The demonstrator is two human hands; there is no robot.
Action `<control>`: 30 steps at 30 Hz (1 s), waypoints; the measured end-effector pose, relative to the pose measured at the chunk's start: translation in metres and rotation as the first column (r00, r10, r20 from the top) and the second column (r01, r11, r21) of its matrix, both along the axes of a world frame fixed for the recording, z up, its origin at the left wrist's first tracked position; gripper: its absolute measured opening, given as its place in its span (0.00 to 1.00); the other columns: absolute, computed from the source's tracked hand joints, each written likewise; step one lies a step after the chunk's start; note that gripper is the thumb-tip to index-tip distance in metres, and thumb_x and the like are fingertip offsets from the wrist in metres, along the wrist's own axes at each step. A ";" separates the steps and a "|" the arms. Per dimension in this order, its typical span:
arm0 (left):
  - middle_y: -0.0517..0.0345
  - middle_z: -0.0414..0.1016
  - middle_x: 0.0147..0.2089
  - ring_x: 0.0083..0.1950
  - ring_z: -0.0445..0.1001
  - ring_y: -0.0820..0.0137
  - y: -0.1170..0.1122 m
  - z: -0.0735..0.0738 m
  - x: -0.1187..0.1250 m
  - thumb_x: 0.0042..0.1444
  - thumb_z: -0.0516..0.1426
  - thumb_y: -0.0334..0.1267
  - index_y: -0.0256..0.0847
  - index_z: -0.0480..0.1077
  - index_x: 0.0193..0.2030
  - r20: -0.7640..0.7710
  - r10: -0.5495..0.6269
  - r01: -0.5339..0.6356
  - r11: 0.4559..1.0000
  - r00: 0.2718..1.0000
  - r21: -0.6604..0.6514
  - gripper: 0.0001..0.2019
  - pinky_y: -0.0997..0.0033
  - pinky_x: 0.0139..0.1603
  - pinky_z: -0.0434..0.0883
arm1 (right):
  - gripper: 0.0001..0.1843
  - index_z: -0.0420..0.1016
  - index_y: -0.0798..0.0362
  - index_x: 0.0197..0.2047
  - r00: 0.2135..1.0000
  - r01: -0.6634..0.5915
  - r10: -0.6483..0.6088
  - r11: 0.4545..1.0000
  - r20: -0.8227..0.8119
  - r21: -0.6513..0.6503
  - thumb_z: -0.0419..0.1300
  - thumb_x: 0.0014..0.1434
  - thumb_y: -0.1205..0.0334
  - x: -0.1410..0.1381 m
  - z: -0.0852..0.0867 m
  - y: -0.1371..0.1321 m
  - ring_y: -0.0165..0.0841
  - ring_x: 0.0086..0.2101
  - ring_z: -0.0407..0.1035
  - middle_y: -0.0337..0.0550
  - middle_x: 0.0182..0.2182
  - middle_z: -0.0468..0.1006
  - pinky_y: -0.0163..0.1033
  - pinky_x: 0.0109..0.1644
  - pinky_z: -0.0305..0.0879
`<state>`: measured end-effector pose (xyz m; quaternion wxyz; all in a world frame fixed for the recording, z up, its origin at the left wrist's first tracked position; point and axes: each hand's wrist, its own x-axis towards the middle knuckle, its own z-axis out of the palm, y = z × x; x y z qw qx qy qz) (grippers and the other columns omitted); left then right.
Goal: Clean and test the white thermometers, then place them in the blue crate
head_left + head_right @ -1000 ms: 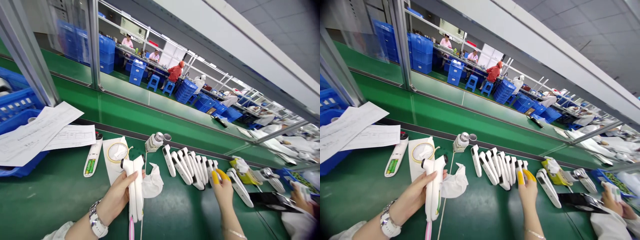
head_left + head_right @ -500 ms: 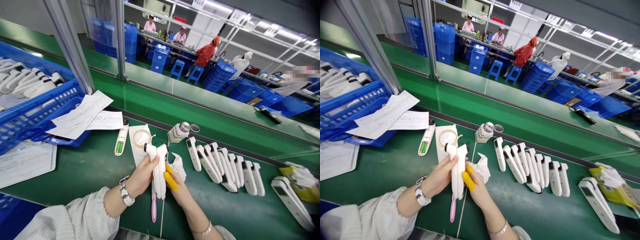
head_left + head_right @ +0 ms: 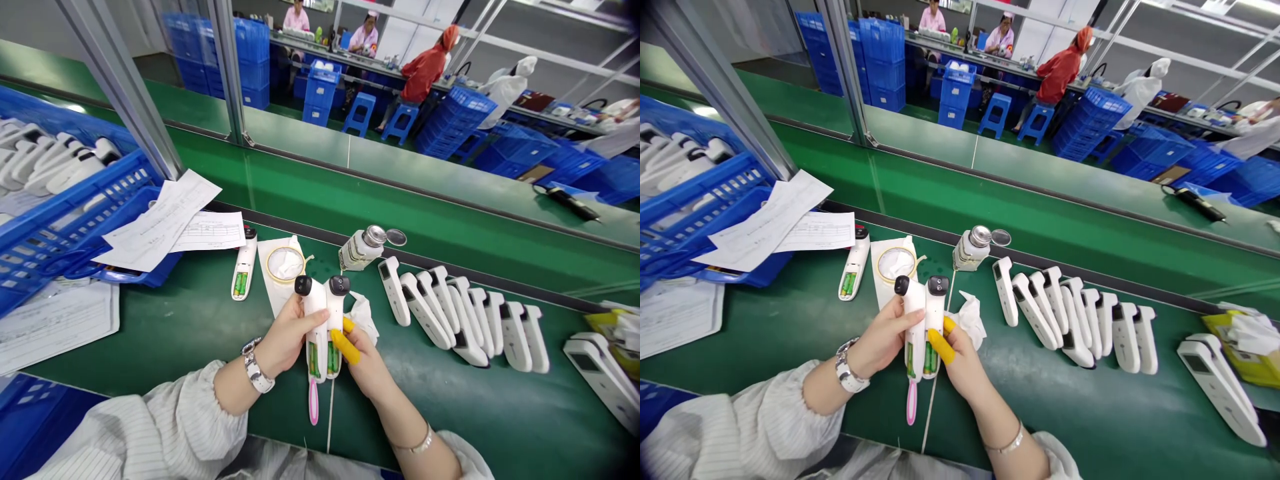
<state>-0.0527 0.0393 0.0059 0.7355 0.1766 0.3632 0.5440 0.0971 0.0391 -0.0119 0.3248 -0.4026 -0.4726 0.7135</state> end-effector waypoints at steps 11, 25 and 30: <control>0.55 0.74 0.44 0.42 0.75 0.66 0.005 0.004 -0.004 0.49 0.62 0.34 0.43 0.61 0.51 0.027 -0.001 0.002 0.999 1.000 -0.034 0.22 0.65 0.43 0.71 | 0.16 0.73 0.47 0.49 0.982 0.101 -0.122 0.984 -0.142 -0.150 0.58 0.58 0.54 0.004 0.000 0.000 0.39 0.43 0.71 0.40 0.42 0.79 0.44 0.48 0.65; 0.50 0.76 0.43 0.39 0.76 0.65 0.006 0.001 -0.007 0.51 0.60 0.35 0.37 0.66 0.46 0.028 -0.081 0.081 0.997 0.996 -0.004 0.15 0.66 0.40 0.71 | 0.16 0.75 0.44 0.46 0.966 0.157 -0.182 0.977 -0.183 -0.141 0.56 0.58 0.49 0.005 0.001 0.002 0.39 0.49 0.69 0.37 0.47 0.78 0.45 0.55 0.62; 0.50 0.76 0.45 0.42 0.76 0.64 0.005 0.001 -0.008 0.51 0.60 0.34 0.38 0.66 0.47 0.033 -0.075 0.075 0.997 0.997 0.009 0.16 0.67 0.43 0.71 | 0.16 0.74 0.46 0.46 0.972 0.146 -0.165 0.982 -0.169 -0.118 0.54 0.60 0.49 0.003 0.002 0.003 0.40 0.53 0.65 0.39 0.48 0.76 0.45 0.56 0.61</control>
